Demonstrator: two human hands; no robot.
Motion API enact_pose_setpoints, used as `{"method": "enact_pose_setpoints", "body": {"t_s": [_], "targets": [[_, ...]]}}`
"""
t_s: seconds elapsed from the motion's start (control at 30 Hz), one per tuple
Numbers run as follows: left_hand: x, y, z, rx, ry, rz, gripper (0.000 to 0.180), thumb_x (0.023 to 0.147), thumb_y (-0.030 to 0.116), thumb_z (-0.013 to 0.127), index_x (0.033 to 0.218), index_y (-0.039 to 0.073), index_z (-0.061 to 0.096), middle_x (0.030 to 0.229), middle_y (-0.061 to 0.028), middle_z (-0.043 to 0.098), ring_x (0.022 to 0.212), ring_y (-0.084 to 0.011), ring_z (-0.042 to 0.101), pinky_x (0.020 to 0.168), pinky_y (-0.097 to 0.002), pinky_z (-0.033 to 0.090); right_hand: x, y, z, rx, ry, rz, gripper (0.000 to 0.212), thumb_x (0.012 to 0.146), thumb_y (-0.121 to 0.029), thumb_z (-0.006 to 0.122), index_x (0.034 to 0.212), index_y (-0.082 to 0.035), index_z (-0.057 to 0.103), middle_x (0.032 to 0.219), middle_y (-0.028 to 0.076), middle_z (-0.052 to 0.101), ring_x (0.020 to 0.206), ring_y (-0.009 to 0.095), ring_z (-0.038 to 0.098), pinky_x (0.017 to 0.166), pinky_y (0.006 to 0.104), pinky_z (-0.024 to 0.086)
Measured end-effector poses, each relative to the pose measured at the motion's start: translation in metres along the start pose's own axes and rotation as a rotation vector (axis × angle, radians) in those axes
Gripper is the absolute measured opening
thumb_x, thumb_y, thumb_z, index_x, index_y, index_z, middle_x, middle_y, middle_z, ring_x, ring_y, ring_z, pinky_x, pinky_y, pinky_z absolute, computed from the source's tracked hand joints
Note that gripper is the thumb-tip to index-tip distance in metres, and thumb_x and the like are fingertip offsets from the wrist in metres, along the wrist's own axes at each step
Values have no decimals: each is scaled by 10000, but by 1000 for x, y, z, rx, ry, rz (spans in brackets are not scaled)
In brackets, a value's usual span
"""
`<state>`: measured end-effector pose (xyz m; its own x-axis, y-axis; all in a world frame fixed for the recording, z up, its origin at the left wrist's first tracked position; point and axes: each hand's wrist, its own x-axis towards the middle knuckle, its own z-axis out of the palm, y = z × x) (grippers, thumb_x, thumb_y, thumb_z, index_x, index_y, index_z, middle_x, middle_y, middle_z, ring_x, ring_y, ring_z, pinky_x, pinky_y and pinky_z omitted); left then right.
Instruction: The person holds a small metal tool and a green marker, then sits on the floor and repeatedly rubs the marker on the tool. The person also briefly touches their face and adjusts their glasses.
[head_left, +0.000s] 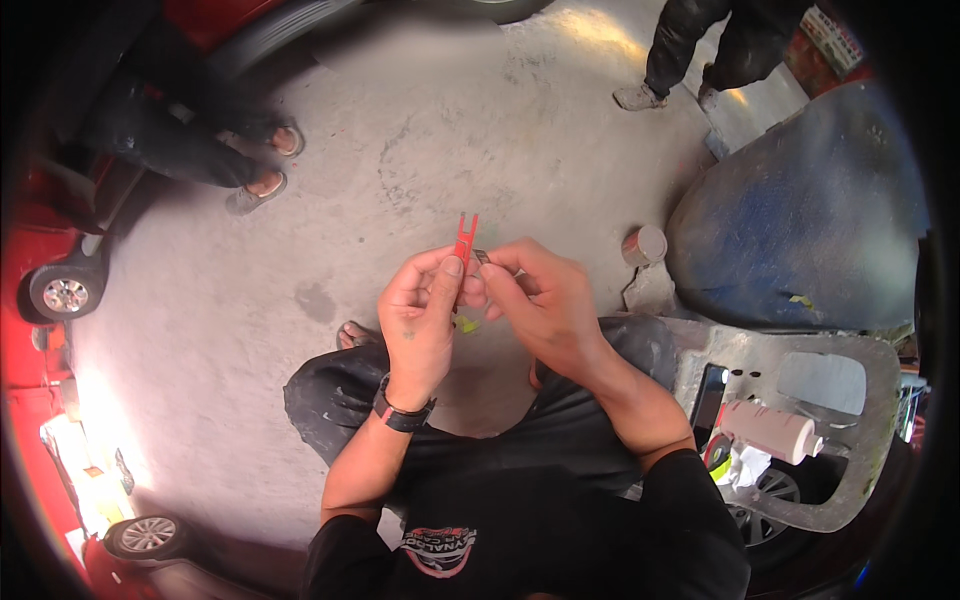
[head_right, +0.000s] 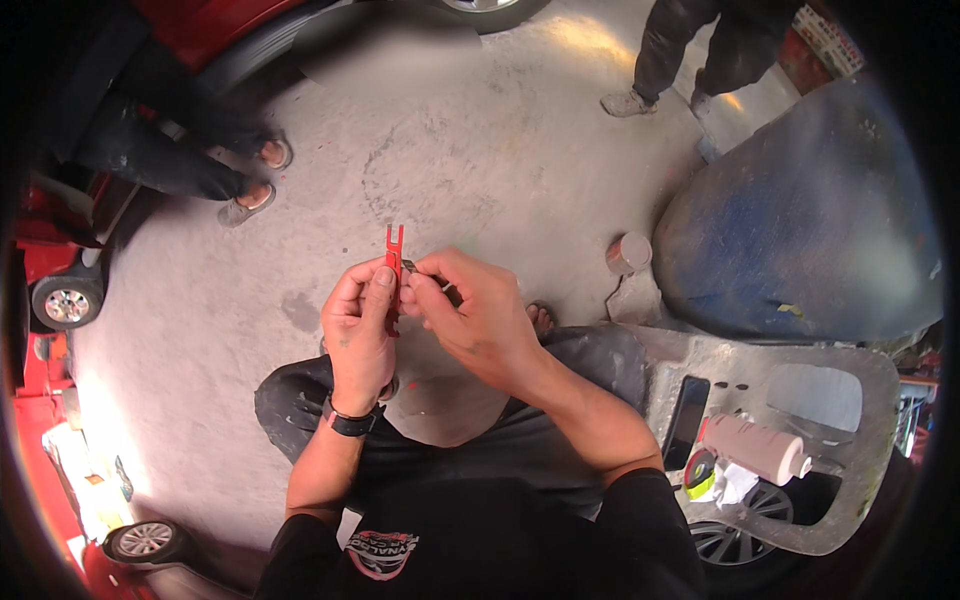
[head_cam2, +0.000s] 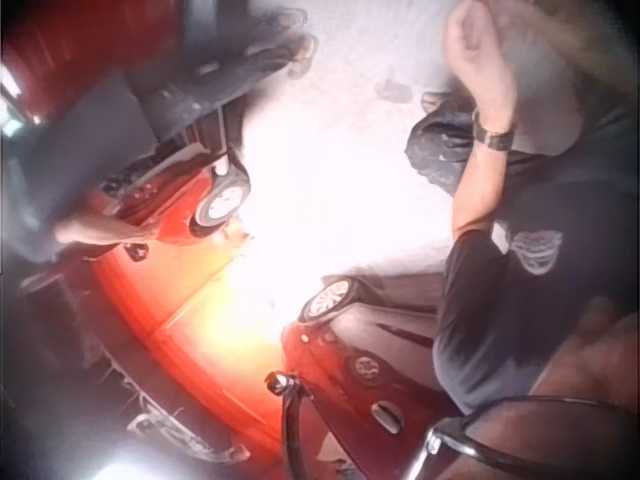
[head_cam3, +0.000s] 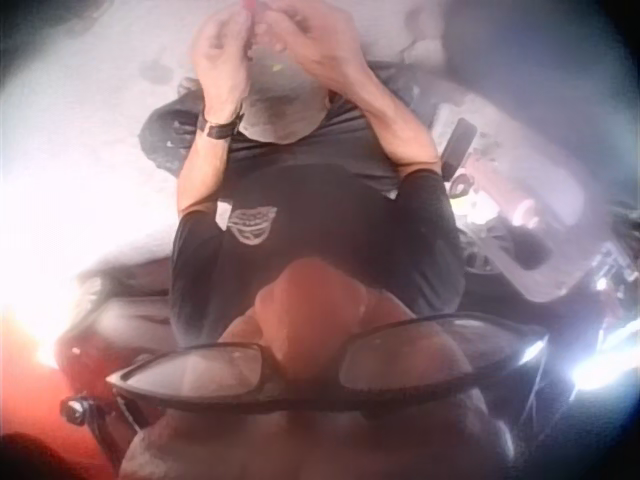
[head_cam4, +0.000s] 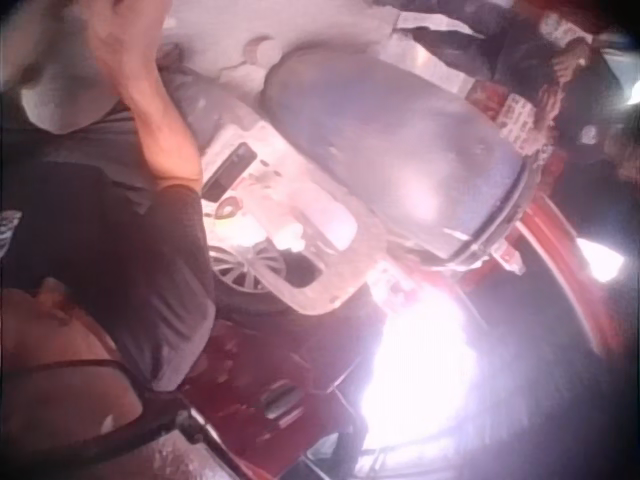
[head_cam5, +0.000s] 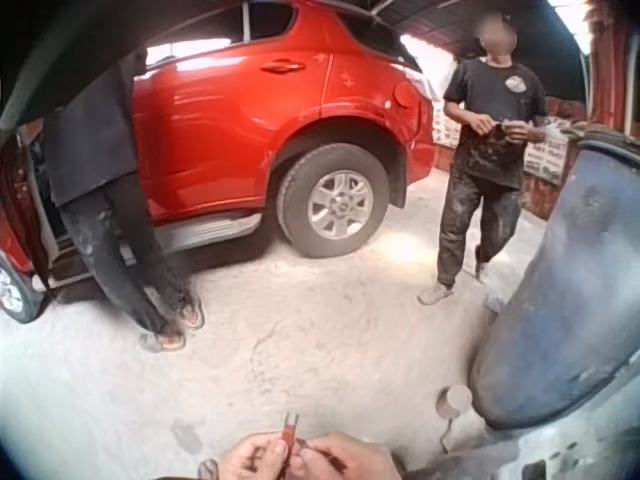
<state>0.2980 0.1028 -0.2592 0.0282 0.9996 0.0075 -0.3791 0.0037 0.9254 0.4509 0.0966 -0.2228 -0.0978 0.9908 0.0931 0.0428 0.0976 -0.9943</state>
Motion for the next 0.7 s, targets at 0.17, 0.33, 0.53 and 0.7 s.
{"method": "enact_pose_setpoints", "body": {"t_s": [0.17,0.33,0.53,0.7], "targets": [[0,-6,5,152,58,153,202,1040,145,582,1144,-21,630,967,-82,722,781,-96,670,683,-218,537,1,12,7,-59,92,-133,67,979,-49,601,984,18,610,815,129,681,733,166,690,636,296,536],[1,-1,5,-54,76,35,156,1055,155,553,1090,14,609,924,-47,687,642,-52,541,568,-197,442,-2,-3,5,-129,39,-30,103,985,-89,597,960,11,604,779,141,646,666,199,646,584,339,470],[-6,5,5,76,103,-40,248,1045,277,587,1079,41,655,865,36,582,628,-18,411,539,-200,341,-10,2,-5,-358,22,-187,166,990,-143,582,1068,-7,636,855,169,655,750,338,642,660,408,491],[-2,5,3,227,87,-11,159,985,203,687,968,45,680,696,69,554,557,1,426,498,-178,311,-6,18,-6,-437,-40,-347,235,965,-126,605,1171,-29,662,958,183,658,881,387,623,753,449,496]]}}
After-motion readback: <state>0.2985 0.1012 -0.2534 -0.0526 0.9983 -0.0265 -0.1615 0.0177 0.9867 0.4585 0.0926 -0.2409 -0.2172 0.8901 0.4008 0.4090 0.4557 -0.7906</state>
